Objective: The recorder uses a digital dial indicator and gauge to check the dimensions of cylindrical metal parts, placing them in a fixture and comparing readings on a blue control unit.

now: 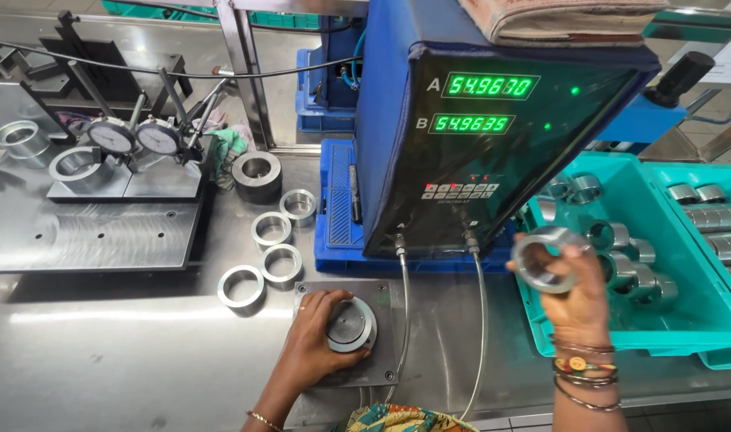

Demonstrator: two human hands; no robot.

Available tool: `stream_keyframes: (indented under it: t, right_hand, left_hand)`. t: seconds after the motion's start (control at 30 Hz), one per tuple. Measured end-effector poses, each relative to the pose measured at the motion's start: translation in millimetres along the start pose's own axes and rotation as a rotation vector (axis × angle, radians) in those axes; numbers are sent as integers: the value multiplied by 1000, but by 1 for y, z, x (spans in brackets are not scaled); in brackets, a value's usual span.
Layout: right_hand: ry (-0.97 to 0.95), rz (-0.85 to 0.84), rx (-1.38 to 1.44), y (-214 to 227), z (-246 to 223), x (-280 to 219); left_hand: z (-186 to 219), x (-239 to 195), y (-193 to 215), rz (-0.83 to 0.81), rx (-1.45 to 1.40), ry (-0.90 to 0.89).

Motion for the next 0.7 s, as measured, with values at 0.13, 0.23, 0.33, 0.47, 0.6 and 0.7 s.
stream_keyframes:
  t: [0.13, 0.23, 0.33, 0.47, 0.6, 0.7]
  right_hand:
    - [-13, -125, -211, -56, 26, -25]
    - [-83, -217, -301, -88, 61, -51]
    - [180, -477, -616, -129, 91, -78]
    - [565, -703, -1137, -180, 118, -129]
    - [854, -800, -1228, -199, 131, -150]
    - [885, -844, -1261, -205, 132, -159]
  left_hand:
    - [7, 4, 4, 64, -42, -41]
    - [27, 5, 29, 170, -86, -77]
    - [24, 11, 61, 330, -116, -118]
    - [-20, 1, 106, 632, 65, -103]
    - [-96, -28, 136, 776, 298, 36]
    - [-149, -65, 138, 796, 459, 205]
Point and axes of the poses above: each hand's wrist, its own x-axis towards the middle knuckle, its own y-axis out of the back of the hand, z = x × y, the point moved 4 cm from there along x, towards the middle knuckle, and after that the axes turned 12 degrees about z, right-handed, at the moved point
